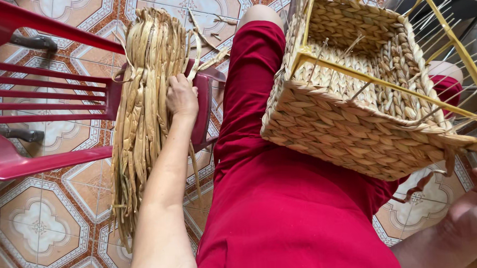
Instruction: The person weaves a rectangular basket using dried palm leaves, trimming excess strands with scissors and threading new leaves through the frame to build up the sides.
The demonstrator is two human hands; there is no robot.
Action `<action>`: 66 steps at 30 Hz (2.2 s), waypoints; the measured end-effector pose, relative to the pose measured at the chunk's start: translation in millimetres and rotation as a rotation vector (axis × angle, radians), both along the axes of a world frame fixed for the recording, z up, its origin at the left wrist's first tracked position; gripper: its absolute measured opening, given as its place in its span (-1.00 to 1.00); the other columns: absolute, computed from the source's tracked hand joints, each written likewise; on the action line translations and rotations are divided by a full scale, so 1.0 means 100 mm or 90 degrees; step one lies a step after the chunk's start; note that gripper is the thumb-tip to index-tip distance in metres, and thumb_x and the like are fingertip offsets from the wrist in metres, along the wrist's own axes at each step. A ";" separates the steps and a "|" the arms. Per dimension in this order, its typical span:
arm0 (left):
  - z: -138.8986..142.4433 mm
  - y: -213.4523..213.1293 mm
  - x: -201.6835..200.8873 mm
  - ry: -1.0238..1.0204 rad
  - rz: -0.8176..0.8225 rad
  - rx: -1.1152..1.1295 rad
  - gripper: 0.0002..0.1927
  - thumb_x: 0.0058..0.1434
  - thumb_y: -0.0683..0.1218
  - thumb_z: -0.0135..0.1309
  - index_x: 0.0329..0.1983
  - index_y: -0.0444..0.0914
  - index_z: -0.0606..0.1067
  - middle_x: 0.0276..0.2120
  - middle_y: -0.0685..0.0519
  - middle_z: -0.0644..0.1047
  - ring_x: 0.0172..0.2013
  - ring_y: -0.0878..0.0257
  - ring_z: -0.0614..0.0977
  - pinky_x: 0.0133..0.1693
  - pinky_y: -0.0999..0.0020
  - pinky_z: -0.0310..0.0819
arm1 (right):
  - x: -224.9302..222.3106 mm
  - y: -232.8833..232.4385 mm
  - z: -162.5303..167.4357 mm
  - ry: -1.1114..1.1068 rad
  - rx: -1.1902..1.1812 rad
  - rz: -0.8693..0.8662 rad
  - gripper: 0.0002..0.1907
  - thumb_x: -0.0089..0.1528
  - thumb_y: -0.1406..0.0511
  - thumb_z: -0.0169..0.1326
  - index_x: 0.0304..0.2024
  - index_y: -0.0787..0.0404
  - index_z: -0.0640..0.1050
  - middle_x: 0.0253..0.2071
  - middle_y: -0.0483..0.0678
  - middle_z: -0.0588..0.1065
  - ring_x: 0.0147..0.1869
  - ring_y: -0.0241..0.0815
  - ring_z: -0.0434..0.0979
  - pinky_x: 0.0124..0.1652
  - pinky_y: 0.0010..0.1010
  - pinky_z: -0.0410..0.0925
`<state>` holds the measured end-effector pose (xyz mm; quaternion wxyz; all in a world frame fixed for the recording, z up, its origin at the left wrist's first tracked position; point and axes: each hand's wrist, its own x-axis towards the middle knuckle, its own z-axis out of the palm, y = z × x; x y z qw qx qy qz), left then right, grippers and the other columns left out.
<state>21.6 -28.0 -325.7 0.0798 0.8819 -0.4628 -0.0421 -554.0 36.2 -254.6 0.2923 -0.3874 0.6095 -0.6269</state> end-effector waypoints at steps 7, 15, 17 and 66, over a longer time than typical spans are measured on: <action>0.03 0.02 0.14 0.223 0.122 -0.020 -0.91 0.35 -0.10 0.15 -0.27 -0.19 0.54 -0.23 0.04 0.55 -0.29 0.16 0.64 -0.30 0.24 0.52 | -0.07 0.10 0.03 0.035 0.001 -0.021 -0.83 0.60 0.39 0.00 -0.02 0.44 0.49 -0.25 0.03 0.46 -0.23 -0.23 0.43 -0.18 -0.55 0.29; 0.18 0.26 0.10 0.721 0.167 -0.481 -0.93 0.46 -0.12 -0.05 -0.15 -0.16 0.46 -0.43 0.17 0.48 -0.44 0.41 0.50 -0.48 0.54 0.34 | 0.42 0.11 0.36 0.072 -0.083 0.083 -0.80 0.62 0.40 -0.05 -0.03 0.47 0.48 -0.28 0.05 0.43 -0.26 -0.22 0.39 -0.23 -0.55 0.25; 0.28 0.38 -0.12 0.703 0.098 -0.508 -0.90 0.50 -0.11 -0.12 -0.12 -0.16 0.42 -0.40 0.16 0.48 -0.42 0.41 0.51 -0.47 0.58 0.37 | 0.77 0.05 0.56 0.050 -0.114 0.136 -0.81 0.59 0.35 0.04 0.00 0.42 0.51 -0.29 0.02 0.48 -0.30 -0.30 0.45 -0.29 -0.60 0.30; 1.94 -0.10 -3.84 0.313 -0.783 -0.267 -0.73 0.47 -0.07 0.04 0.16 -0.28 0.48 -0.44 0.03 0.62 -0.54 0.23 0.65 -0.52 0.30 0.52 | -0.63 0.38 1.63 -0.067 -0.124 0.226 -0.90 0.42 0.40 0.15 -0.04 0.32 0.60 -0.15 0.01 0.57 -0.13 -0.28 0.58 -0.16 -0.52 0.45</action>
